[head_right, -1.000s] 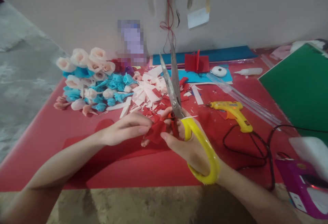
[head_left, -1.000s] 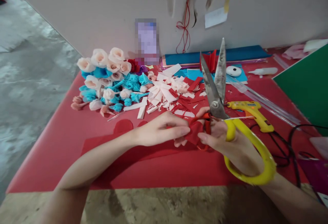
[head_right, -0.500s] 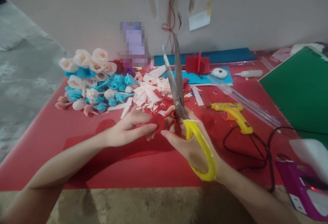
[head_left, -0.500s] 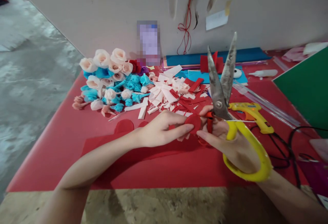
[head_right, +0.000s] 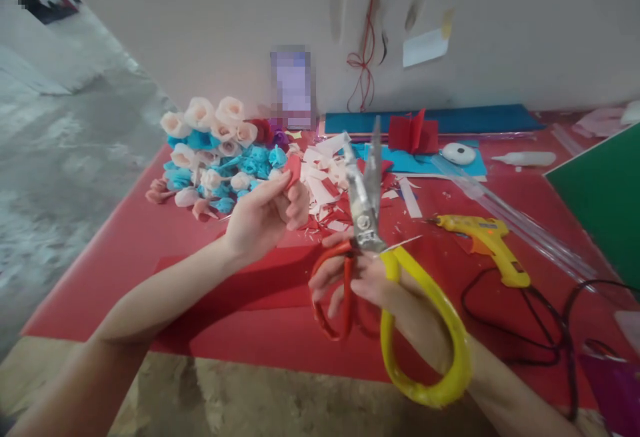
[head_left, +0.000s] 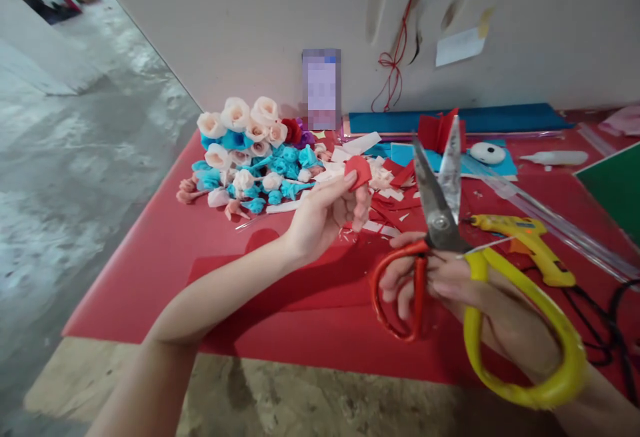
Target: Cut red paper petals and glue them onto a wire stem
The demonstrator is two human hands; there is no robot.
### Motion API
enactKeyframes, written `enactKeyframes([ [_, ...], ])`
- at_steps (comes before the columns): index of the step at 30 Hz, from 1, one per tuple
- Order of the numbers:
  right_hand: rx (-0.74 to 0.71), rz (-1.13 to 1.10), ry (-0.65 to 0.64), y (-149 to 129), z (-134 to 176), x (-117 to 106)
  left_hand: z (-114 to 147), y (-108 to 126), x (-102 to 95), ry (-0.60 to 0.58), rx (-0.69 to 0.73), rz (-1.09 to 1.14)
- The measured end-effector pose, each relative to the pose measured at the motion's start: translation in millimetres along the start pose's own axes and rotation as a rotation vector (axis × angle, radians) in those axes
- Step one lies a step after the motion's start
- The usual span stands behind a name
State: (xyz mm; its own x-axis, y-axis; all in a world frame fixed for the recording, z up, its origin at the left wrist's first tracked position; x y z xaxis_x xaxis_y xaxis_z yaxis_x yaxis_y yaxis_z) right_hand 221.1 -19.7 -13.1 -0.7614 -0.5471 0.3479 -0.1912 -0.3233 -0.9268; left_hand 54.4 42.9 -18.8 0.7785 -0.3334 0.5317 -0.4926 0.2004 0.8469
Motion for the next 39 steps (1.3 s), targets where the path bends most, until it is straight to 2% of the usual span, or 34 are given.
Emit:
enactKeyframes([
  [7,0.15,-0.161,-0.07,7,12,9,-10,-3,-13.1,0.145,0.11,-0.038],
  [12,0.175,-0.119,-0.066,13,13,7,-12,-8,-18.5,0.214,0.155,-0.174],
  [22,0.16,-0.136,-0.089,20,8,5,-6,-10,-12.6,0.152,0.192,-0.261],
  [29,0.097,-0.002,-0.049,17,4,10,3,-15,-7.3,0.082,0.163,-0.317],
  [34,0.036,0.017,0.049,17,1,17,6,-17,-5.6,0.087,0.173,-0.375],
  [39,0.048,0.075,0.137,29,6,15,7,-18,-5.3,0.082,0.175,-0.438],
])
Point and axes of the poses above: each hand's wrist, its own z-axis away from the middle knuckle, its own x-axis out of the palm, y = z × x, the point moved 2 cm from there along -z, towards the middle knuckle, and after that the axes turned 3 degrees about -z, right-handed, at the moved point
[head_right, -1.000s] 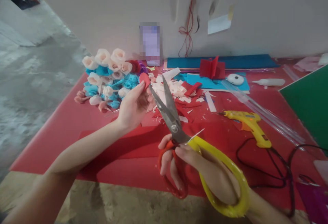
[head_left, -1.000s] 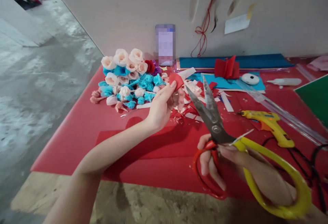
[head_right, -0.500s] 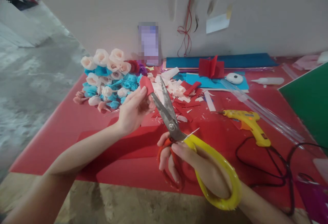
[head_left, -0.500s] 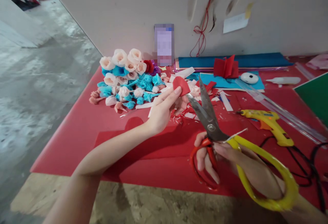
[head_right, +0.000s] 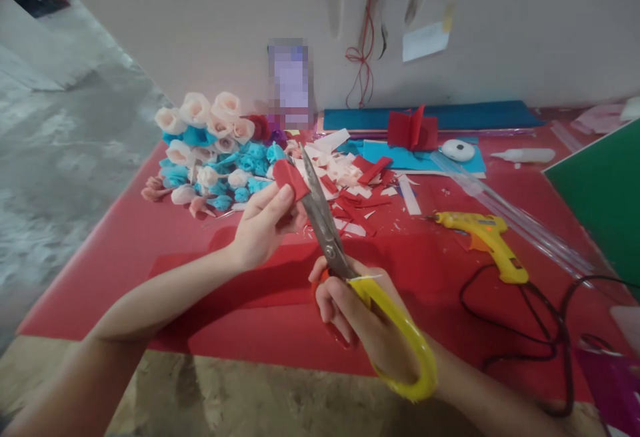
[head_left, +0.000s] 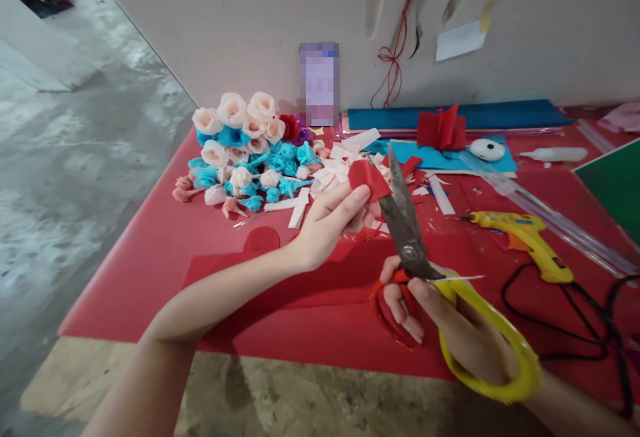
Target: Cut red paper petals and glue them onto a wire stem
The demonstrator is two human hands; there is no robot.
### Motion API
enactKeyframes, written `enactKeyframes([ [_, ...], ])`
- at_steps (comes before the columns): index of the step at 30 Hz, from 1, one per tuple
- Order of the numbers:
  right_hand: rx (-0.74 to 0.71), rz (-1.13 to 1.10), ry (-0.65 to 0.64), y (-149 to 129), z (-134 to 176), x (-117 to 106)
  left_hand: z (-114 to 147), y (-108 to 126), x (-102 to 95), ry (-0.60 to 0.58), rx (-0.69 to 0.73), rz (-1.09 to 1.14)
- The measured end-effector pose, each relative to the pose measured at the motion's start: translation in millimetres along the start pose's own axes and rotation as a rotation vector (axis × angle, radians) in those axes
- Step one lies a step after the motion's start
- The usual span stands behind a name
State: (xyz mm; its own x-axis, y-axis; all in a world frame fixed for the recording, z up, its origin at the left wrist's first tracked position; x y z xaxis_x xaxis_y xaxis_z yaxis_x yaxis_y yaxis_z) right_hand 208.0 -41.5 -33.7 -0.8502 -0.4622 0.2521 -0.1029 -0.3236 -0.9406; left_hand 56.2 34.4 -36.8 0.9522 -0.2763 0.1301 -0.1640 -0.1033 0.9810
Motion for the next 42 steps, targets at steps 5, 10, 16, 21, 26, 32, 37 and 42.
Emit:
enactKeyframes([
  [5,-0.028,0.032,0.031,8,4,-4,0,0,0.3,-0.001,-0.015,0.051],
  [10,-0.003,0.081,0.032,8,4,-5,1,3,0.8,-0.006,-0.034,0.042],
  [16,0.035,0.133,0.055,0,4,-2,1,5,0.7,-0.033,-0.024,0.039],
  [21,0.001,0.161,0.113,-10,7,-2,2,6,1.1,-0.077,-0.008,0.051],
  [26,-0.027,0.012,0.192,-20,8,-3,4,8,0.7,-0.234,0.167,-0.137],
  [32,0.053,-0.055,0.262,-21,-3,-12,4,9,1.9,-0.482,0.753,-0.705],
  [37,0.13,-0.025,0.183,-21,-7,-18,5,5,4.3,-0.42,1.0,-0.986],
  [42,0.152,-0.121,0.192,-24,-3,-18,6,3,5.7,-0.398,1.055,-1.036],
])
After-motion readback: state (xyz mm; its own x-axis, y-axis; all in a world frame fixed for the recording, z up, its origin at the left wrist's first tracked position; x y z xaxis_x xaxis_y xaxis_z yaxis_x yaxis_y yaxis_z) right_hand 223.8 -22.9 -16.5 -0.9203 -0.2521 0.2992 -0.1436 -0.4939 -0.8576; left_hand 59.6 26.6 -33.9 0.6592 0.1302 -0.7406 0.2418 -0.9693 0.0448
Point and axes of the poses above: each hand's wrist, its own z-axis away from the middle knuckle, its own x-axis out of the palm, y = z × x, the point moved 2 cm from there along -z, towards the middle knuckle, and after that the axes turned 3 degrees about -z, right-handed, at the moved point
